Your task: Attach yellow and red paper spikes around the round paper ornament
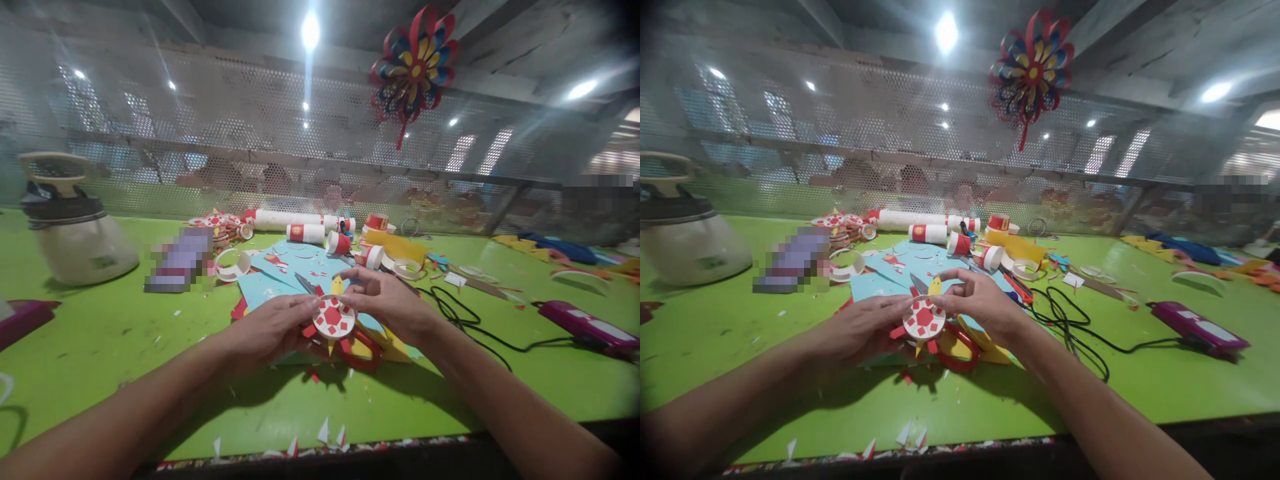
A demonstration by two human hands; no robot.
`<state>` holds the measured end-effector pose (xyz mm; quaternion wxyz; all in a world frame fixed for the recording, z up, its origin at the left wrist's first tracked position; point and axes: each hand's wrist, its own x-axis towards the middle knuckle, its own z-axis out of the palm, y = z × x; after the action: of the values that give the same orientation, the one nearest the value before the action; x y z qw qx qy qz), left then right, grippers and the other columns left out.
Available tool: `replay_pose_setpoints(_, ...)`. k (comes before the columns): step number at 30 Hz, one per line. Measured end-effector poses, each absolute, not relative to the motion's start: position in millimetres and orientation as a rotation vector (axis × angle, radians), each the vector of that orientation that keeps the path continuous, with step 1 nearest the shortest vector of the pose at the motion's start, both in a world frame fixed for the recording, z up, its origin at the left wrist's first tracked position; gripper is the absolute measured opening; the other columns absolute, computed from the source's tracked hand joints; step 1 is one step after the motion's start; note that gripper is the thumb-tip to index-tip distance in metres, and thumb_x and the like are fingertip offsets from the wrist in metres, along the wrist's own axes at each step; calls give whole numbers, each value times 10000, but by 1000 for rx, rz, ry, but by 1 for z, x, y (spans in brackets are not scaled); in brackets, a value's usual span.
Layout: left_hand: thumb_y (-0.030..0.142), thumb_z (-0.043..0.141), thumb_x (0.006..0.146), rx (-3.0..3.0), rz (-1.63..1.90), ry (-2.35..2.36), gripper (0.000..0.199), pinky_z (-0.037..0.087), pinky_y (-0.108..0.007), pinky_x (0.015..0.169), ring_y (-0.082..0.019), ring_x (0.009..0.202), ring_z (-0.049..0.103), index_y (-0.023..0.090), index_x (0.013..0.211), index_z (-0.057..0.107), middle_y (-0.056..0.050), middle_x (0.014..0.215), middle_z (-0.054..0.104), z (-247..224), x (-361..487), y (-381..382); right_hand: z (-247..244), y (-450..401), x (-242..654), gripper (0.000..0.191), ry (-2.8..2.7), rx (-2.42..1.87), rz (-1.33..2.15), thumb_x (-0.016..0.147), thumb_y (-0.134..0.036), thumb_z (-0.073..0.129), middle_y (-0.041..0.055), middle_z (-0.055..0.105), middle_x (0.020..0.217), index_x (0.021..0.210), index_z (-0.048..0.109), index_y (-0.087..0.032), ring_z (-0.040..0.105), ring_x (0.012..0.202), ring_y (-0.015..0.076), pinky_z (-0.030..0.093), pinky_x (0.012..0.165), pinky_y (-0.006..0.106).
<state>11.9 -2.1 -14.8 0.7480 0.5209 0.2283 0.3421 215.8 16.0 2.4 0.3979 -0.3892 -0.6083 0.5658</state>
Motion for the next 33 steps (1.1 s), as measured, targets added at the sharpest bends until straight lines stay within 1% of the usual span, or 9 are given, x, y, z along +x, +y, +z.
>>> replay_pose_setpoints(2, 359, 542, 857, 1169, 702, 528, 283, 510, -350, 773, -203, 855, 632, 136, 979, 667, -126, 968, 673, -13, 12, -4, 2, 16, 215, 460, -1551, -981, 1433, 661, -306, 781, 6, 595, 698, 1051, 573, -178, 581, 657, 156, 448, 642, 306)
replay_pose_setpoints(5, 378, 523, 864, 1156, 717, 520, 294, 521, -378, 759, -233, 889, 635, 136, 980, 644, -144, 1002, 664, -14, 12, -5, 2, 16, 212, 451, -1525, -978, 1445, 658, -332, 777, 11, 606, 704, 1032, 577, -178, 574, 649, 147, 444, 648, 305)
replay_pose_setpoints(9, 345, 468, 897, 1112, 803, 464, 289, 523, -377, 751, -223, 832, 653, 117, 1007, 608, -171, 1009, 662, -18, 11, 2, -1, 21, 208, 407, -1404, -935, 1433, 708, -495, 690, 14, 605, 685, 906, 591, -154, 552, 622, 124, 428, 639, 286)
replay_pose_setpoints(11, 333, 448, 907, 1090, 866, 478, 289, 518, -364, 755, -229, 851, 656, 109, 1004, 602, -174, 1017, 663, -18, 8, 6, -5, 23, 208, 402, -1373, -932, 1431, 745, -537, 632, 28, 612, 681, 827, 600, -145, 546, 620, 124, 419, 631, 281)
replay_pose_setpoints(15, 356, 477, 891, 1100, 992, 561, 289, 514, -352, 755, -239, 884, 651, 113, 984, 603, -164, 1019, 669, -17, 1, 14, -11, 22, 209, 326, -1536, -968, 1425, 790, -453, 629, 31, 600, 658, 664, 609, -154, 502, 577, 107, 394, 597, 273)
replay_pose_setpoints(19, 385, 540, 852, 1105, 1128, 611, 283, 503, -361, 798, -225, 884, 640, 125, 925, 622, -136, 974, 683, -20, -2, 18, -13, 14, 205, 227, -1703, -1040, 1463, 753, -377, 688, 12, 588, 604, 699, 657, -159, 509, 536, 102, 383, 552, 258)
replay_pose_setpoints(23, 386, 581, 825, 1089, 1161, 614, 260, 495, -333, 798, -188, 818, 636, 136, 866, 638, -96, 914, 688, -18, 2, 16, -14, 9, 196, 276, -1718, -1079, 1501, 698, -406, 720, 20, 624, 640, 776, 683, -145, 551, 553, 110, 397, 558, 253)
replay_pose_setpoints(28, 384, 581, 827, 1058, 1066, 624, 258, 485, -312, 768, -174, 759, 637, 139, 859, 653, -74, 829, 697, -11, 7, 10, -16, 6, 186, 302, -1641, -1061, 1465, 670, -432, 733, 17, 616, 619, 687, 667, -138, 506, 523, 88, 393, 565, 258)
replay_pose_setpoints(33, 392, 569, 836, 1150, 1069, 636, 278, 476, -288, 767, -167, 801, 616, 143, 899, 675, -86, 888, 693, -14, 6, 10, -18, 4, 186, 294, -1505, -1009, 1532, 638, -400, 767, -12, 556, 542, 616, 642, -134, 442, 472, 67, 322, 486, 228)
